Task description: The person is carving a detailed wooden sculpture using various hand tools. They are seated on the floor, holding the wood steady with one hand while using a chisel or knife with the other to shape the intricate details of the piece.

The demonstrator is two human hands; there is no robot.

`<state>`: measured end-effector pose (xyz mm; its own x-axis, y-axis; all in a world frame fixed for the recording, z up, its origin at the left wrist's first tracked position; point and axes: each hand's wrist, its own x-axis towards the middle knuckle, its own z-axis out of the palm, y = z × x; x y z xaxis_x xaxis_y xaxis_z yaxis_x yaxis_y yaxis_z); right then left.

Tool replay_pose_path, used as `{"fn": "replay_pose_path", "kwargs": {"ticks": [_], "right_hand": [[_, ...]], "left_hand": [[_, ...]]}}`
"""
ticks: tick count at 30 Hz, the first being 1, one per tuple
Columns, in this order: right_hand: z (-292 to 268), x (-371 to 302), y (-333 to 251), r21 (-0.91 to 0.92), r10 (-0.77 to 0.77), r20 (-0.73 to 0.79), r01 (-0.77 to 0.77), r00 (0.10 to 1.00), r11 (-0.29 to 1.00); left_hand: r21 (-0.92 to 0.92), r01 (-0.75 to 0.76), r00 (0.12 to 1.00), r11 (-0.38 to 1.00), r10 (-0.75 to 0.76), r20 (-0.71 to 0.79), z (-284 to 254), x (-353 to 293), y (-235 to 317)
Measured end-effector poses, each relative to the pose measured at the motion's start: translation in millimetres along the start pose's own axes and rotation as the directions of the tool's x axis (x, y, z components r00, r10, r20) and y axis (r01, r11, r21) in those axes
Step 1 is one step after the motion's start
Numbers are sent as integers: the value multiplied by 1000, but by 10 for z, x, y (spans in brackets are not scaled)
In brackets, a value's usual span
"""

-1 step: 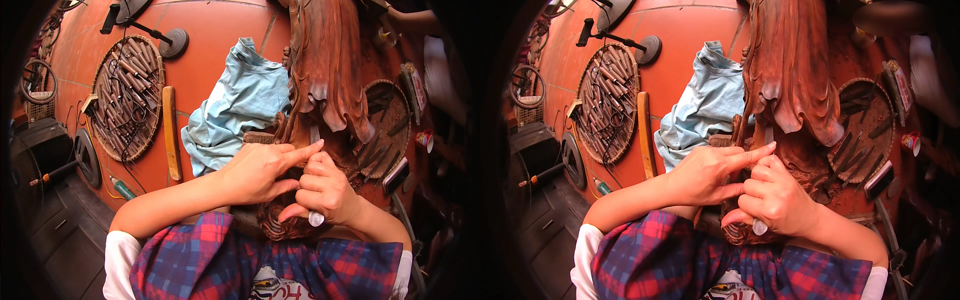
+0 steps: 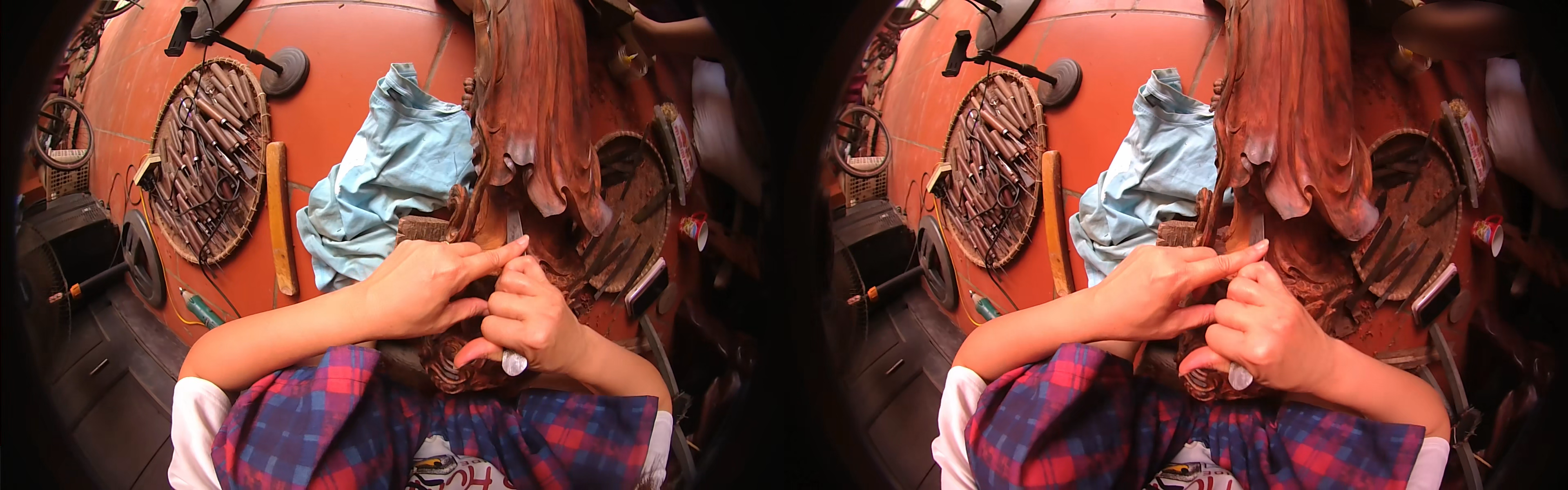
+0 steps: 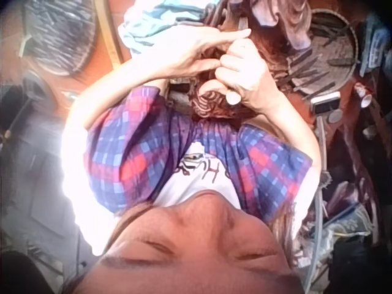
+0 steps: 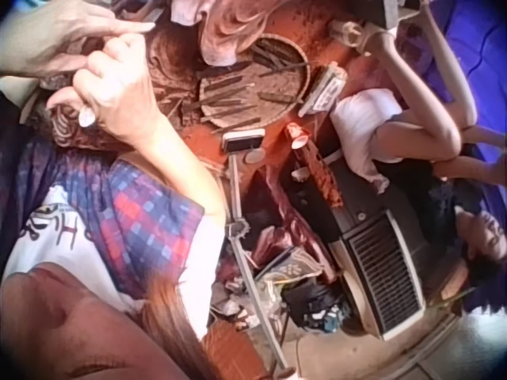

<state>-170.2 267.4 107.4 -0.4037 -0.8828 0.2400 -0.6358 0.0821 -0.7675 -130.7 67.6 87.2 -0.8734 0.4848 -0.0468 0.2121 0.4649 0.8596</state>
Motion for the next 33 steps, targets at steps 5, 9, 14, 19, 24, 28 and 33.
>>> {"fn": "replay_pose_path", "kwargs": {"ticks": [5, 9, 14, 19, 24, 28, 33], "right_hand": [[-3, 114, 73, -13, -26, -67, 25, 997, 1000], [138, 15, -43, -52, 21, -53, -24, 998, 998], [109, 144, 6, -70, 25, -41, -28, 999, 997], [163, 26, -126, 3, 95, -62, -95, 994, 995], [176, 159, 52, -101, -17, -70, 10, 997, 995], [223, 68, -93, -72, 44, -91, -51, 995, 996], [229, 164, 45, -123, -24, -91, 13, 996, 992]], "left_hand": [[151, 39, 999, 988, -36, -24, -116, 101, 6], [139, 7, 994, 990, 9, -113, 111, 13, -6], [270, -31, 981, 962, 81, -176, -22, 127, -85], [166, -66, 994, 984, 79, -73, 108, 15, -84], [193, -68, 987, 979, 95, -132, -8, 77, -204], [104, -52, 997, 993, 58, -60, 77, 1, -129], [141, -28, 993, 990, 44, -105, 8, 44, -213]]}}
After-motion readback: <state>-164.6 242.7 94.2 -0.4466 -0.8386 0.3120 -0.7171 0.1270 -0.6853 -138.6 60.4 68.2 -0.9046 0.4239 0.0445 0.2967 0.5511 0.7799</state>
